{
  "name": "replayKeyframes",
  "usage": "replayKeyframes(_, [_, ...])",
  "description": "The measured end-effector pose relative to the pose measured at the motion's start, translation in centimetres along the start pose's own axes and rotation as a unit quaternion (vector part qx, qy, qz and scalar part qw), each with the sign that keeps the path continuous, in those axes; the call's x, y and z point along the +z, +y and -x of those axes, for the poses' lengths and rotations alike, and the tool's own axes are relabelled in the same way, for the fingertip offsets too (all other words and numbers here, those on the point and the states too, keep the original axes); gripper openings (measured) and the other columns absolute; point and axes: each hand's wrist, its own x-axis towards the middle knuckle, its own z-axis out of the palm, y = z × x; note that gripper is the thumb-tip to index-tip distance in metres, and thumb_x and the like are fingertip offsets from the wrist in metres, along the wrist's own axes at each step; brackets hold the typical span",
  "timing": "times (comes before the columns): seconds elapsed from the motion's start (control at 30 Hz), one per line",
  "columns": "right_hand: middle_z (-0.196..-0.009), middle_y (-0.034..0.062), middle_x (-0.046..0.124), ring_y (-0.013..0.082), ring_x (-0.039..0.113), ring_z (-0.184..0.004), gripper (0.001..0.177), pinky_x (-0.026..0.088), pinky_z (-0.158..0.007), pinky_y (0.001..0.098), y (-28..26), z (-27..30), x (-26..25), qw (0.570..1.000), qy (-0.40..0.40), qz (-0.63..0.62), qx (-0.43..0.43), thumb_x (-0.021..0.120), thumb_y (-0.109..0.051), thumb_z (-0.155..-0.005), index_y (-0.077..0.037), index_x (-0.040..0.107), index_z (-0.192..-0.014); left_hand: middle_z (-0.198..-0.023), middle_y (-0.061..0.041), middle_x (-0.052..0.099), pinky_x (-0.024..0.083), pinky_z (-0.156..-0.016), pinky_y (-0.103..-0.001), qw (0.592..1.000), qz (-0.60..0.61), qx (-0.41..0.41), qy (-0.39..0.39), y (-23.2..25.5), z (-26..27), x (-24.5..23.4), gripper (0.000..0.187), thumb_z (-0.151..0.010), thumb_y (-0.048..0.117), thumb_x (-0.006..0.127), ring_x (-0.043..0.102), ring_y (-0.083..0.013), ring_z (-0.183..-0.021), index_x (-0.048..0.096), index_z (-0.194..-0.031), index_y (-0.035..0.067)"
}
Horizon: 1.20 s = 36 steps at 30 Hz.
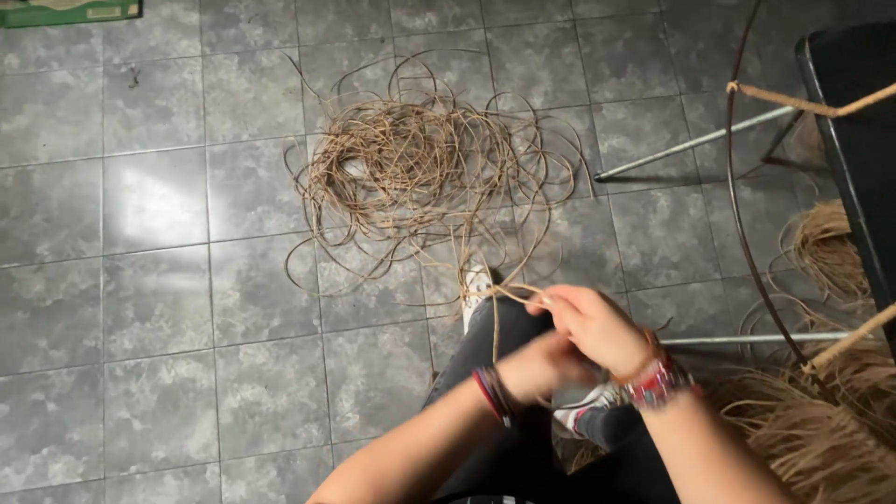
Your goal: Weaving natural fibers onto a circular frame to create a piece of furniture or decor
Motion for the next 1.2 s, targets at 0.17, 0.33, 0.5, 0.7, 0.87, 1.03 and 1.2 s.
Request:
replayKeyframes(0.17, [-0.074,0.0003,0.06,0.0122,0.048,-0.065,0.029,0.04,-0.062,0.0277,2.8,6.9,-2.2,0.995,0.065,0.039,0.059,0.05,-0.022,-0.105,-0.01,0.062,-0.082,-0.098,-0.008,0.067,0.052,-0.088,-0.037,0.801,0.548,0.14,0.199,12.0,-1.7,-9.8,0.027,-0.095,0.017,0.07,0.064,-0.0224,-0.089,0.061,-0.118,0.006])
replayKeyframes(0.33, [-0.077,0.003,0.054,0.0111,0.043,-0.062,0.036,0.036,-0.057,0.0259,8.5,9.3,-4.5,0.996,0.065,-0.034,0.053,0.048,-0.026,-0.108,-0.005,0.059,-0.08,-0.057,0.014,0.033,0.021,-0.046,-0.023,0.789,0.519,0.182,0.274,10.2,-4.4,-15.9,0.028,-0.109,0.037,0.046,0.024,-0.0036,-0.044,0.06,-0.091,0.021])
replayKeyframes(0.5, [-0.148,0.0057,0.061,0.0212,0.059,-0.134,0.051,0.041,-0.114,0.0362,3.4,3.8,-0.9,0.982,0.111,0.135,0.069,0.055,-0.032,-0.096,-0.012,0.054,-0.143,-0.076,-0.008,0.071,0.049,-0.079,-0.033,0.817,0.428,0.119,0.369,6.6,-5.4,-3.9,0.03,-0.103,0.032,0.054,0.073,-0.0277,-0.086,0.06,-0.08,0.015])
replayKeyframes(0.7, [-0.1,0.0238,0.074,0.0399,0.072,-0.098,0.026,0.058,-0.077,0.0538,8.5,-3.3,3.7,0.943,0.189,0.268,-0.062,0.054,-0.012,-0.098,-0.006,0.066,-0.12,-0.132,-0.014,0.068,0.045,-0.104,-0.03,0.901,0.239,0.091,0.35,6.7,-4.3,-3.3,0.031,-0.11,0.024,0.05,0.063,-0.0191,-0.117,0.068,-0.092,0.006])
replayKeyframes(0.87, [-0.075,0.005,0.07,0.0232,0.061,-0.07,0.029,0.047,-0.071,0.039,6.9,3.0,0.3,0.98,0.08,0.176,0.045,0.054,-0.036,-0.101,-0.011,0.063,-0.088,-0.077,-0.003,0.059,0.045,-0.057,-0.028,0.8,0.482,0.15,0.324,10.1,-3.9,-15.0,0.023,-0.105,0.031,0.055,0.055,-0.0159,-0.064,0.061,-0.092,0.013])
replayKeyframes(1.03, [-0.08,-0.0002,0.067,0.0123,0.064,-0.071,0.024,0.053,-0.074,0.0245,8.2,4.1,-1.0,0.992,0.053,0.039,0.105,0.054,-0.025,-0.103,-0.01,0.066,-0.088,-0.057,0.014,0.042,0.032,-0.041,-0.019,0.775,0.504,0.066,0.375,6.4,-5.7,-13.8,0.024,-0.105,0.036,0.055,0.039,-0.0032,-0.045,0.057,-0.083,0.027])
replayKeyframes(1.2, [-0.099,0.012,0.077,0.0246,0.067,-0.085,0.023,0.05,-0.083,0.0373,6.2,-0.9,1.4,0.99,0.093,0.088,0.056,0.053,-0.028,-0.102,-0.008,0.066,-0.103,-0.069,-0.007,0.056,0.046,-0.054,-0.025,0.813,0.433,0.038,0.387,5.4,-5.7,-3.7,0.027,-0.106,0.031,0.057,0.054,-0.0179,-0.055,0.053,-0.088,0.012])
